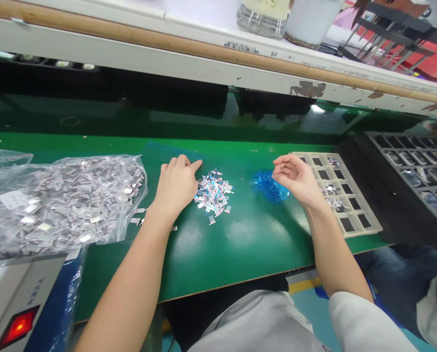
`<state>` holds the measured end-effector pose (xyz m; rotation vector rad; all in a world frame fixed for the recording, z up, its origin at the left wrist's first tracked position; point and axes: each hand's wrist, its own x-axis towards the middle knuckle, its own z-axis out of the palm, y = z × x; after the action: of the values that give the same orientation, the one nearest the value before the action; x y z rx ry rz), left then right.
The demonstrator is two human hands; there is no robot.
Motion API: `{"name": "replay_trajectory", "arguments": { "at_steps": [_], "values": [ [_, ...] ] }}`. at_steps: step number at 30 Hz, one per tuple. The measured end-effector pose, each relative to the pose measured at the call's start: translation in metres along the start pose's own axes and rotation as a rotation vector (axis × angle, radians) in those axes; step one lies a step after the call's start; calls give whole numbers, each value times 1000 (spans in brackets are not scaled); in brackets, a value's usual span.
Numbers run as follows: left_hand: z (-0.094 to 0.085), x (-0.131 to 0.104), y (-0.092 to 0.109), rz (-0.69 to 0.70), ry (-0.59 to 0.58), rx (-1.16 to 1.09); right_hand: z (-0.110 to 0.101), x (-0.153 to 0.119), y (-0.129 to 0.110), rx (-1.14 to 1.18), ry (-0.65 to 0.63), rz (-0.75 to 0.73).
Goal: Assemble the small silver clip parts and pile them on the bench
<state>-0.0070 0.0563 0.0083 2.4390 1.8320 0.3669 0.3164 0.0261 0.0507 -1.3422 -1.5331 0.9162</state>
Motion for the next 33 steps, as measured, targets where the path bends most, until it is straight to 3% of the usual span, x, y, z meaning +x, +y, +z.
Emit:
{"name": "replay_trajectory", "arguments": {
  "at_steps": [12, 26, 33],
  "values": [
    [-1, 0, 1, -14, -10, -5, 2, -2, -1, 18, -11, -10],
    [-2, 1, 2, -22, -20, -13, 6, 1, 6, -41, 133, -30],
    [-2, 0, 1, -12, -11, -5, 3, 4, 13, 70, 130, -11]
  ]
}}
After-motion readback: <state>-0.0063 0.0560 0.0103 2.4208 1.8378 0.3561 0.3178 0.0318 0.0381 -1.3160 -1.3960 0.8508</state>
